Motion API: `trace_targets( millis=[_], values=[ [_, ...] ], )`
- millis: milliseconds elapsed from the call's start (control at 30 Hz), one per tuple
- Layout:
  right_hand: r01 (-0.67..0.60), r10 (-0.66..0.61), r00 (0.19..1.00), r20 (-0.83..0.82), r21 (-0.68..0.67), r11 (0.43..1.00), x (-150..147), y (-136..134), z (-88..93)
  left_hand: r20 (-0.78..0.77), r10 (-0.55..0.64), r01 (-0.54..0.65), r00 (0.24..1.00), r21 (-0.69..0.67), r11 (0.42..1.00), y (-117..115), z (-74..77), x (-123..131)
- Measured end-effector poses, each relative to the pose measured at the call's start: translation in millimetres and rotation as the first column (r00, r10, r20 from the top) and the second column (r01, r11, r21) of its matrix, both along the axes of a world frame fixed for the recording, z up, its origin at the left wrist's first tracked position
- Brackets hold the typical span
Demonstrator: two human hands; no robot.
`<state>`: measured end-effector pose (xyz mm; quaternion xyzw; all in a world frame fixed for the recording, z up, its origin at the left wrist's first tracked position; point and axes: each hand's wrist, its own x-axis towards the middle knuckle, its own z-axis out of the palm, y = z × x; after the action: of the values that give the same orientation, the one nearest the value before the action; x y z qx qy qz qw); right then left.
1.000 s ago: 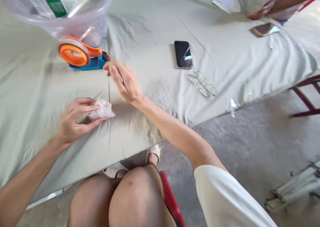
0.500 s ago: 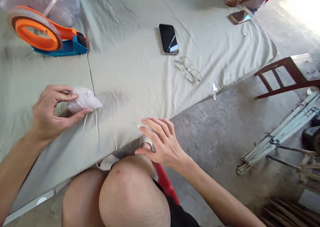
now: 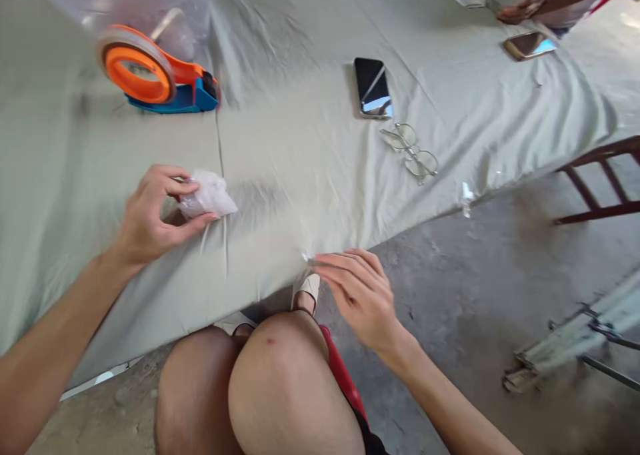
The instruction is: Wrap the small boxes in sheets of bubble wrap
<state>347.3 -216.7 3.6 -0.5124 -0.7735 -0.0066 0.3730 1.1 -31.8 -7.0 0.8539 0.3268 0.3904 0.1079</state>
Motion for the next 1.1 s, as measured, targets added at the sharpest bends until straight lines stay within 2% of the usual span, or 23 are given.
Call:
trace_targets(
  millis=[67,133,200,267,333,433,533,600,633,733,933,1100],
  values=[
    [0.033,-0.041,0.989,-0.145,-0.059,0.998,0,6,16.3,-0.029,-0.006,0.007,1.000,0.018,1.000,1,-0.8,1],
    [0.150,-0.171,0.944,-0.281,-0.096,0.984,-4,17,34.5,-0.052,-0.015,0.015,0.999,0.007,1.000,2,-2.4,1],
    [0.241,-0.236,0.887,-0.397,-0.039,0.970,-12,34,52.0,-0.069,-0.009,0.010,0.998,0.013,1.000,2,-4.3,2],
    [0.234,-0.201,0.853,-0.483,0.008,0.972,-27,61,65.6,-0.064,0.016,-0.012,0.998,0.070,0.998,3,-6.4,3],
    [0.078,-0.002,0.864,-0.504,0.130,0.988,-46,102,71.9,-0.037,0.075,-0.069,0.997,0.136,0.988,5,-8.3,3],
    [-0.076,0.125,0.810,-0.573,0.109,0.991,-77,185,63.5,0.031,0.160,-0.162,0.987,0.111,0.981,10,-10.0,1],
    [-0.243,0.213,0.820,-0.531,0.014,0.970,-98,273,37.2,0.083,0.145,-0.147,0.986,0.018,0.989,16,-10.1,-2],
    [-0.276,0.231,0.850,-0.474,-0.027,0.961,-103,315,18.5,0.094,0.108,-0.108,0.990,0.005,0.994,18,-10.5,-3],
    [-0.301,0.254,0.871,-0.419,-0.047,0.953,-104,327,11.0,0.091,0.096,-0.097,0.991,0.005,0.995,19,-10.9,-3],
    [-0.344,0.308,0.896,-0.321,-0.061,0.937,-106,335,-2.2,0.064,0.094,-0.094,0.994,0.007,0.996,19,-12.5,-4],
    [-0.334,0.274,0.837,-0.474,-0.047,0.941,-123,309,-16.9,0.021,0.084,-0.084,0.996,-0.016,0.996,17,-11.5,-4],
    [-0.412,0.349,0.830,-0.435,-0.055,0.910,-131,303,-23.6,0.001,0.089,-0.089,0.996,0.015,0.996,15,-9.4,-3]
  ],
)
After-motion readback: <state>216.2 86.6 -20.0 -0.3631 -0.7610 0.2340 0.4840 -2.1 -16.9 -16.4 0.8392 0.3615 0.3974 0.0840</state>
